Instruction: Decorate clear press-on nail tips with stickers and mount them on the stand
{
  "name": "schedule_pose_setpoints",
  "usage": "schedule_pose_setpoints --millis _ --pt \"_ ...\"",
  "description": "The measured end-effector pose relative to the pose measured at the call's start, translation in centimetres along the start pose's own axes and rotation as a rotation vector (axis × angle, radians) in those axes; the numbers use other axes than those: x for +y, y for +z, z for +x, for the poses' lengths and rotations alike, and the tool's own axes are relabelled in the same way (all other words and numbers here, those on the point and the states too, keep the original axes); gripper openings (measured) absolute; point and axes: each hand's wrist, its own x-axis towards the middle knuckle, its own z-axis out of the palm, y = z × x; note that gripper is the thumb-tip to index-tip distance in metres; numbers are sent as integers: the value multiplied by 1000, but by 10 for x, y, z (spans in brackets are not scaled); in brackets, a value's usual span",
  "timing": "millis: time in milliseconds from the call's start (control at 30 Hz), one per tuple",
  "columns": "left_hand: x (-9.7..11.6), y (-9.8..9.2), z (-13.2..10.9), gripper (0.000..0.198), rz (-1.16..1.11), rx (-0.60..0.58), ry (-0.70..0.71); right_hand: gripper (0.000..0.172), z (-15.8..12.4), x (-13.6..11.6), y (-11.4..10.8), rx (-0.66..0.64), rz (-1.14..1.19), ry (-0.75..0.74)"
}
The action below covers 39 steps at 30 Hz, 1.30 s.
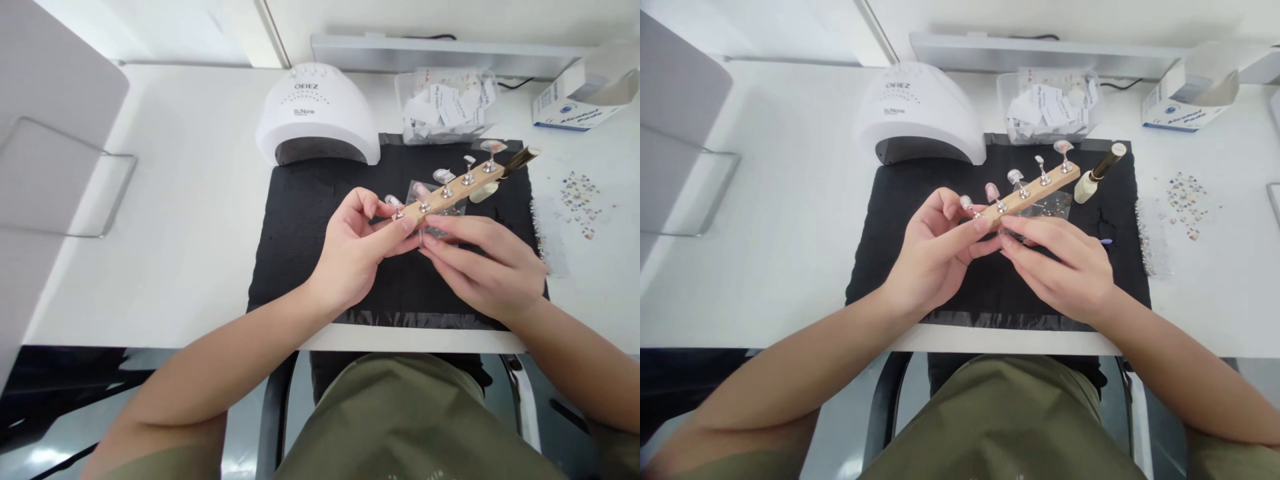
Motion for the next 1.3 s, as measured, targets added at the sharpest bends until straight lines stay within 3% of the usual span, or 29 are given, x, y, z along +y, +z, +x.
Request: schedule_pose_setpoints --millis 400,733,833,933,1067,1167,1300 --pt "-2 -2 2 62 25 -11 -11 22 1 -1 4 67 -57 -159" --pt "4 -10 11 71 244 -49 122 18 8 -9 -15 -55 -82 6" --pt "3 -16 20 72 317 -66 210 24 9 -5 -28 -33 -60 48" --pt "2 -22 27 70 384 -102 222 30 9 7 -41 71 -29 59" --pt "6 -29 31 64 437 -243 119 62 11 23 -55 109 1 34" --pt "9 -34 32 61 463 -349 32 76 10 26 -58 -19 4 258" --pt "13 -38 33 56 534 -388 -34 82 7 26 -58 -73 95 273"
